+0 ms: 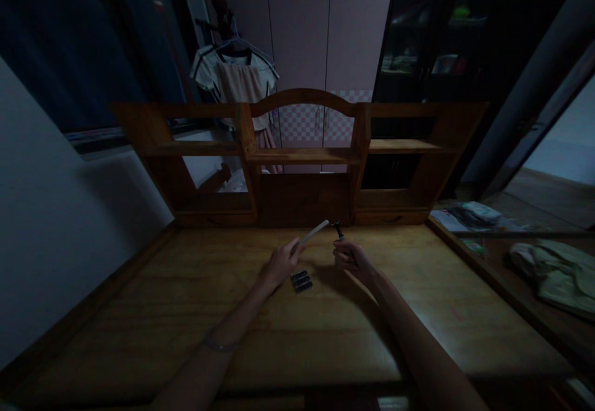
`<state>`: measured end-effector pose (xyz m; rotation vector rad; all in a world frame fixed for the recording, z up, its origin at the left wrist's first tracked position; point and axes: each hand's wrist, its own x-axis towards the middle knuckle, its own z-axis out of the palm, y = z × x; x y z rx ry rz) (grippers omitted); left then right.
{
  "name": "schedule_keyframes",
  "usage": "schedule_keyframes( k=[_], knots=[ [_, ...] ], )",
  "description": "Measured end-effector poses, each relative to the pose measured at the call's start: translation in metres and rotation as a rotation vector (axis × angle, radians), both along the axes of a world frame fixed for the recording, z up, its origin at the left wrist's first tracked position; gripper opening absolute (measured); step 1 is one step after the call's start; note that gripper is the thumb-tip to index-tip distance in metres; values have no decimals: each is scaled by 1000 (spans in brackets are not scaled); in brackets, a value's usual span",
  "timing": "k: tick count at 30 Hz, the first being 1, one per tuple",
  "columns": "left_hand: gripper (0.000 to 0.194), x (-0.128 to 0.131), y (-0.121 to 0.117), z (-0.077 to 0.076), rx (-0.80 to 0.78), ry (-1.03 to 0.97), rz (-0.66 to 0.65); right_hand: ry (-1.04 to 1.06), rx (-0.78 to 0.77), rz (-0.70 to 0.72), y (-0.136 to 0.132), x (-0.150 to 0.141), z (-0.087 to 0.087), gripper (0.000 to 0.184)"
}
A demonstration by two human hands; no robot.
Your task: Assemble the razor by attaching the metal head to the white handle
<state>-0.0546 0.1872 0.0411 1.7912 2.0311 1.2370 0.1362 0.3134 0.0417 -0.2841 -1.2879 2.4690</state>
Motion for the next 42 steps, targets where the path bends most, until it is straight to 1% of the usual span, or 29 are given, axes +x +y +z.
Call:
schedule_keyframes(
  k=[2, 5, 8, 10, 12, 14, 18, 21, 24, 27, 30, 32, 34, 37, 40, 42],
  knots=[
    [32, 0, -1, 1, 6, 8, -23, -1, -23, 27, 1, 1, 0, 41],
    [32, 3, -2, 2, -2, 49, -38, -30, -74, 123, 1, 0, -2, 41],
    [32, 7, 1, -1, -30, 99, 28, -36, -147, 215, 1, 0, -5, 40],
    [31, 7, 3, -4, -30, 112, 76, -26, -167, 252, 1, 2, -5, 39],
    [31, 4, 4, -4, -23, 100, 110, -21, -139, 282, 3, 4, -5, 39],
    [33, 1, 4, -3, -22, 74, 112, -7, -92, 290, 5, 7, -3, 39],
    [35, 1, 2, -1, -22, 33, 28, 32, -34, 302, 10, 9, -1, 40],
    [34, 5, 3, -4, -29, 43, 14, 42, -32, 330, 11, 9, -3, 39],
    [33, 3, 6, -6, -44, 46, 68, 21, -34, 316, 8, 9, -4, 37],
    [36, -3, 6, -5, -22, 23, 104, -7, -38, 253, 4, 10, 0, 35],
    [35, -4, 4, -3, 9, 17, 19, -30, -53, 203, 0, 12, 7, 34],
    [34, 1, 3, -3, -10, 41, -38, -37, -65, 181, -1, 12, 10, 34],
    [33, 6, 4, -5, -39, 70, -48, -36, -73, 173, -1, 12, 10, 34],
    [32, 8, 7, -8, -65, 88, 5, -24, -83, 171, 0, 12, 7, 34],
    [31, 2, 7, -8, -60, 81, 70, -24, -88, 179, 2, 11, 4, 35],
    [31, -2, 5, -6, -38, 78, 65, -35, -88, 174, 2, 11, 3, 36]
  ],
)
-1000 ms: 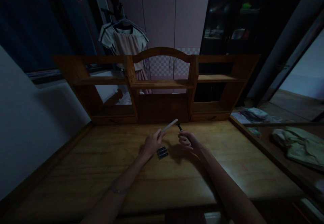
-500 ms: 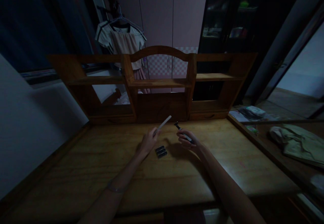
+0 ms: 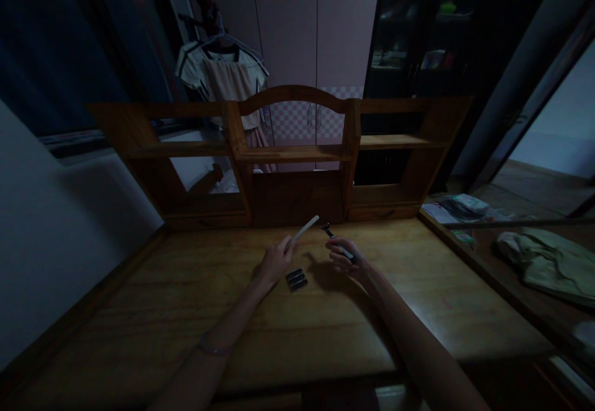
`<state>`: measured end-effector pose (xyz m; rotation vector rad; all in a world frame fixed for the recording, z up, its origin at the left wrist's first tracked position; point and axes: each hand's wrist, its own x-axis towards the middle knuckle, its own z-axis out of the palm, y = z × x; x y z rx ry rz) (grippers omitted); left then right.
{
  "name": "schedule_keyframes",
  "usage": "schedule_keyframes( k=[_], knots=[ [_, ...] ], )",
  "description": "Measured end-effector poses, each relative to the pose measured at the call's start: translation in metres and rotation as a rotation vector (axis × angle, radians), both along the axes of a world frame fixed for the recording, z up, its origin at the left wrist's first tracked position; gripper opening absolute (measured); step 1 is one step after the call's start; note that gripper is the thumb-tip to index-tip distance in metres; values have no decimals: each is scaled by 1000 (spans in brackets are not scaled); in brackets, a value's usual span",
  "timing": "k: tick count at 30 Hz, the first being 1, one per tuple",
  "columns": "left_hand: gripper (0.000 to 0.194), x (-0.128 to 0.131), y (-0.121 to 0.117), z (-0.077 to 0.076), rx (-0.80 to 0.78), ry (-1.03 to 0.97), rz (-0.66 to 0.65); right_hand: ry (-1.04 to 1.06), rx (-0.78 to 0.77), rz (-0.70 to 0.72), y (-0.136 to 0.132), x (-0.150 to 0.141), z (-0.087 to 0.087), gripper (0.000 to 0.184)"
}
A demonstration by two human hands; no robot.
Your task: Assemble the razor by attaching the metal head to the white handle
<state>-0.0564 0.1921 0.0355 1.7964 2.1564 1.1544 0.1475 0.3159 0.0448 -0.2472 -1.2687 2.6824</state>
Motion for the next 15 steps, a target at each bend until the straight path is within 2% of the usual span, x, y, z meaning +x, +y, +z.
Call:
schedule_keyframes(
  k=[4, 8, 15],
  knots=[
    [31, 0, -4, 5, 21, 26, -79, 0, -2, -22, 0, -1, -1, 36],
    [32, 7, -2, 1, -38, 84, -115, -4, -7, -10, 0, -1, -1, 34],
    [31, -2, 2, -1, -118, 129, 75, 10, -39, -38, -1, -2, -4, 36]
  ],
)
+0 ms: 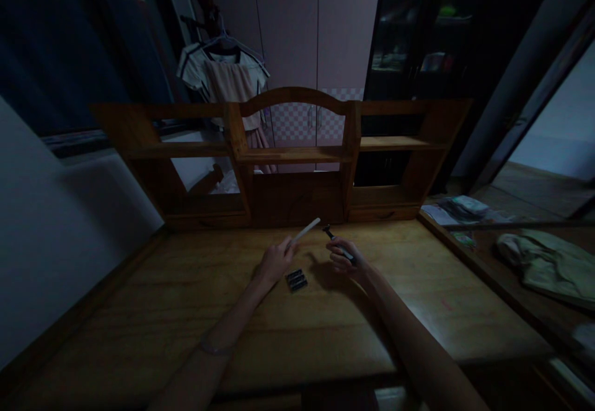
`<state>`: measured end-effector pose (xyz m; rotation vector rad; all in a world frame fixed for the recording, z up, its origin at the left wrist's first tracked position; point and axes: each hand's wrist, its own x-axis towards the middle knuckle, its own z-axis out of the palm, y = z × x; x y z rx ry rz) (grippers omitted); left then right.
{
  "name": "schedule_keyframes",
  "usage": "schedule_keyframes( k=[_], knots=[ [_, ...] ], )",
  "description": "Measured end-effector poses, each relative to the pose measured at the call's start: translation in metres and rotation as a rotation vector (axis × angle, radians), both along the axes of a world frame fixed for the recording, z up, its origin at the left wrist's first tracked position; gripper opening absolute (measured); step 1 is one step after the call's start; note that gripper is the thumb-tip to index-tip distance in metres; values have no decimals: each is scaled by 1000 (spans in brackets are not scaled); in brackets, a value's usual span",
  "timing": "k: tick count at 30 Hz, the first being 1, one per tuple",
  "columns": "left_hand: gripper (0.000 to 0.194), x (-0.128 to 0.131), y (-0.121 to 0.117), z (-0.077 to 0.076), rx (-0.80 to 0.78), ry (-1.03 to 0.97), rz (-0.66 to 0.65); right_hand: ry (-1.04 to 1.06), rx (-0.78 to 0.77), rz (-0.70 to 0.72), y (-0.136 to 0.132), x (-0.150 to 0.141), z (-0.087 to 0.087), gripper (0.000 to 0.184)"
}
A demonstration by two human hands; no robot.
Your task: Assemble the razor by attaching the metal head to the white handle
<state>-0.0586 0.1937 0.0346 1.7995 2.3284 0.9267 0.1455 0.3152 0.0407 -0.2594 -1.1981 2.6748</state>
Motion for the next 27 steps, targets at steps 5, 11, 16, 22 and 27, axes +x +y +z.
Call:
schedule_keyframes(
  k=[5, 11, 16, 22, 27],
  knots=[
    [30, 1, -4, 4, 24, 115, -41, 5, -9, 6, 1, -1, -1, 35],
    [34, 7, -1, 2, -47, 169, -15, 19, -16, 21, -2, -1, 2, 35],
    [34, 1, -3, 4, -4, 90, 20, 12, -18, 2, -5, 0, 5, 36],
    [31, 10, -3, 6, -14, 104, -99, -15, 1, 6, -2, -1, 3, 36],
    [34, 6, -1, 6, -39, 95, 16, 37, -7, 18, -1, 0, 2, 35]
  ],
)
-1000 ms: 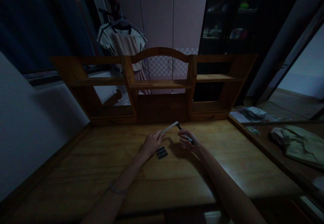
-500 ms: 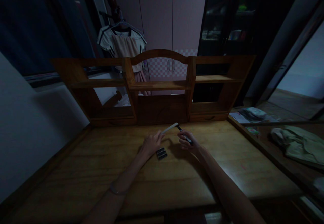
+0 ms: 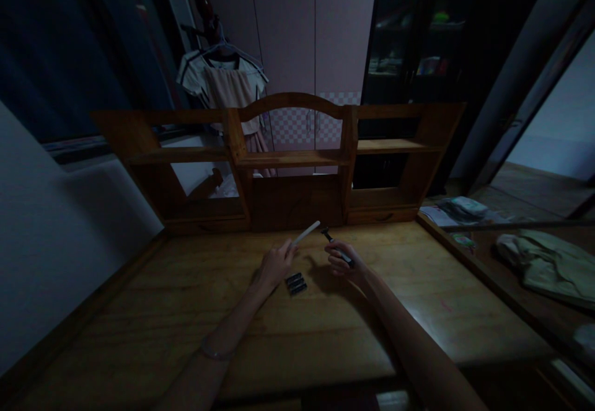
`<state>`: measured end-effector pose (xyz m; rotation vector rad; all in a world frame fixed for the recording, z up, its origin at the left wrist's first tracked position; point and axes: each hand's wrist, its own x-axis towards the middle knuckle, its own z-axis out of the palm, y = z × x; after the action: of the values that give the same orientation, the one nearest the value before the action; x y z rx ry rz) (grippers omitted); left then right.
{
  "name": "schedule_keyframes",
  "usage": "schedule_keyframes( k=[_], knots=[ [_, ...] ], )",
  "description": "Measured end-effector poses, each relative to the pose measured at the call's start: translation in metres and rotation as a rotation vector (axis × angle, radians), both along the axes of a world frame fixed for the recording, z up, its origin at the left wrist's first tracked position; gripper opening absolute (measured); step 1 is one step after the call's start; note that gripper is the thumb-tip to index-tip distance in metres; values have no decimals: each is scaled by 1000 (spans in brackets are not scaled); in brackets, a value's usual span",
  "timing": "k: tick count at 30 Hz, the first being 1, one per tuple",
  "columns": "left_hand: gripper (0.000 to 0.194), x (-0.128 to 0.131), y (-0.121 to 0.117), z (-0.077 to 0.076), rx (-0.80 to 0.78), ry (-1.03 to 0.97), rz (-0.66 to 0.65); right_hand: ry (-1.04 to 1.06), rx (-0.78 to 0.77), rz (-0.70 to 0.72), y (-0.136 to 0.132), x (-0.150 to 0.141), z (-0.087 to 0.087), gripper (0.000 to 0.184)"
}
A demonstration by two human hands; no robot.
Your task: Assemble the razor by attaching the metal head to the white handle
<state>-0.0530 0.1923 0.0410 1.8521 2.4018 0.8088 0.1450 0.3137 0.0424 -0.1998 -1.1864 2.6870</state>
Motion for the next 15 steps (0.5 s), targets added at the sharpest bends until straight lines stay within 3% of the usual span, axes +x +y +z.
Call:
schedule_keyframes(
  k=[7, 15],
  knots=[
    [33, -3, -4, 1, 40, -38, -133, -28, 4, 9, 2, -2, -3, 35],
    [33, -8, -2, 2, 37, -85, -23, 21, -21, 28, 1, 0, -2, 34]
  ],
)
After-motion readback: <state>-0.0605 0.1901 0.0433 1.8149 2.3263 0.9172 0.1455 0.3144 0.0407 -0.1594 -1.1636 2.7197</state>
